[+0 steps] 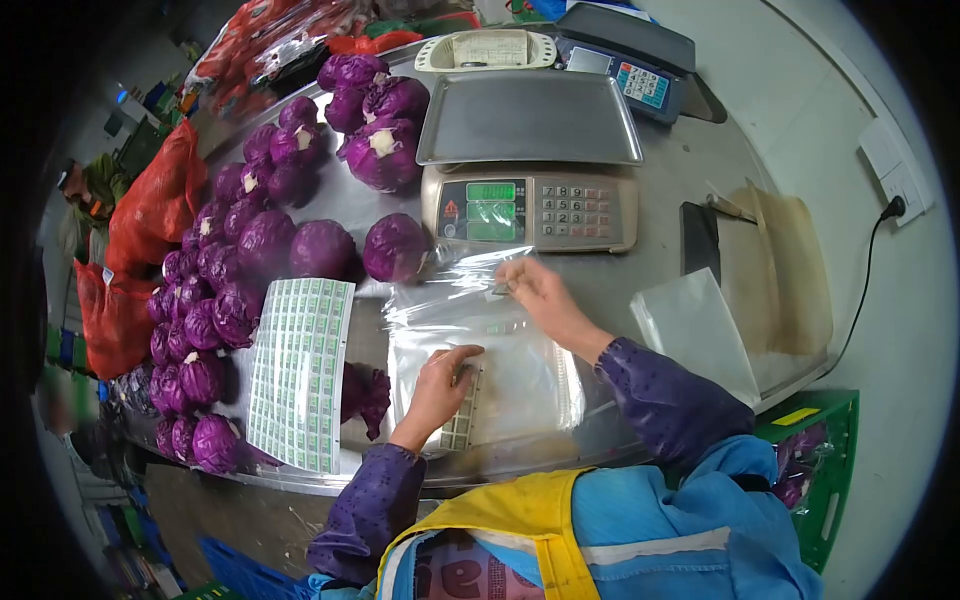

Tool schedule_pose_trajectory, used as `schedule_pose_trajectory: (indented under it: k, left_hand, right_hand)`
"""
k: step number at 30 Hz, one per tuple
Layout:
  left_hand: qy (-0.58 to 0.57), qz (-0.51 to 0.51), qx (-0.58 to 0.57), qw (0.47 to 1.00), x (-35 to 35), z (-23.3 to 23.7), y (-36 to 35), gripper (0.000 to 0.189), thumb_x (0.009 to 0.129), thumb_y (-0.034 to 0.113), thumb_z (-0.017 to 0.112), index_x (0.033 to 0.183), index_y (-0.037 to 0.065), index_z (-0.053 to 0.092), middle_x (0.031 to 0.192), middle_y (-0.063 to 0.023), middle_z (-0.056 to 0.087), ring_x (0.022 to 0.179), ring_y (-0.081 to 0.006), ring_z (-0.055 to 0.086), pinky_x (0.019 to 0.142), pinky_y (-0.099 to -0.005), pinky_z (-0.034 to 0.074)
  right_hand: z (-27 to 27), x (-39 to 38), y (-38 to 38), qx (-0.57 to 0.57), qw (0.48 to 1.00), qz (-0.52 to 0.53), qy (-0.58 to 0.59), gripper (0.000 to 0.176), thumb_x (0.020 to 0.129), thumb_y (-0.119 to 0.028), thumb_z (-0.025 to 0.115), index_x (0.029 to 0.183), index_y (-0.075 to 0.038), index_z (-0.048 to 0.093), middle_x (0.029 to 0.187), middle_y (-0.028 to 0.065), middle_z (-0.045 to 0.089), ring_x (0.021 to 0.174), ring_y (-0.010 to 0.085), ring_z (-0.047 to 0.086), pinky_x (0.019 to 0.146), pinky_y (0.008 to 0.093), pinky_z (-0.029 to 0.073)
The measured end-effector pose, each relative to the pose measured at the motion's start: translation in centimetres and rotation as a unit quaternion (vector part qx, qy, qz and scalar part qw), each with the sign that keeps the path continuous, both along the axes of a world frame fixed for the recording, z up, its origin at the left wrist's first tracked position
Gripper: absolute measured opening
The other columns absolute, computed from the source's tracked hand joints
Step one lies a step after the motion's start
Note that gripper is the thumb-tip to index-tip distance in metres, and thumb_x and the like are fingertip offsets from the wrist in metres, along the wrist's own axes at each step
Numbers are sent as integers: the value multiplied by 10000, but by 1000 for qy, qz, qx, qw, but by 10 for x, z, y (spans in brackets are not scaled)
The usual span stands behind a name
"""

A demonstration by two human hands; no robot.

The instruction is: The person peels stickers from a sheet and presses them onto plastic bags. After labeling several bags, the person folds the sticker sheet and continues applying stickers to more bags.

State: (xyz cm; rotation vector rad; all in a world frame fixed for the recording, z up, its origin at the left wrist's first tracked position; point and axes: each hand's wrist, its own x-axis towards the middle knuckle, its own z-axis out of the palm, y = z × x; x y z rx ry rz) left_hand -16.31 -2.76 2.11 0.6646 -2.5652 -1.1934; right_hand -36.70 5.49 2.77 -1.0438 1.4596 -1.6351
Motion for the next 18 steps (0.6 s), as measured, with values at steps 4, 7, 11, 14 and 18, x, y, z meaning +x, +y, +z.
schedule_pose_trajectory:
  k: [4, 7, 11, 14, 18]
  left_hand:
    - [-30, 11, -124, 992, -8, -12, -10, 403, 751, 14, 531, 1150, 69, 559, 829, -126, 616, 833, -299, 558, 731, -421, 442]
    - [-79, 60, -178, 979, -17, -10, -15, 474, 733, 26, 553, 1203, 66, 513, 813, -95, 614, 864, -267, 562, 703, -434, 410]
    - [-128, 74, -151, 977, -20, -11, -17, 528, 751, 44, 551, 1267, 61, 441, 858, -108, 614, 888, -272, 555, 718, -438, 419]
    - [-110, 63, -149, 981, -13, -23, -16, 513, 776, 73, 545, 1275, 60, 429, 881, -121, 611, 887, -288, 549, 730, -439, 431]
    - [-92, 58, -129, 986, -10, -25, -18, 521, 775, 79, 549, 1280, 55, 421, 896, -145, 604, 884, -315, 541, 719, -445, 437]
  right_hand:
    - [31, 18, 11, -21, 999, 38, -6, 80, 939, -112, 440, 916, -48, 483, 1003, 33, 544, 903, 99, 522, 774, 265, 467]
    - [39, 32, 21, 132, 962, 237, -19, 53, 936, -75, 430, 892, -44, 433, 1047, 51, 528, 942, 128, 528, 830, 286, 454]
    - [25, 27, 1, 89, 968, 226, 64, 67, 940, -84, 422, 898, -39, 447, 1064, 57, 528, 926, 130, 519, 824, 286, 442]
    - [38, 15, -43, 13, 987, 116, 114, 68, 936, -84, 416, 896, -39, 448, 1059, 57, 525, 904, 136, 510, 796, 297, 432]
    - [21, 6, -113, 63, 995, 23, 78, 143, 871, -107, 476, 969, -13, 522, 819, 100, 572, 687, 158, 514, 657, 293, 421]
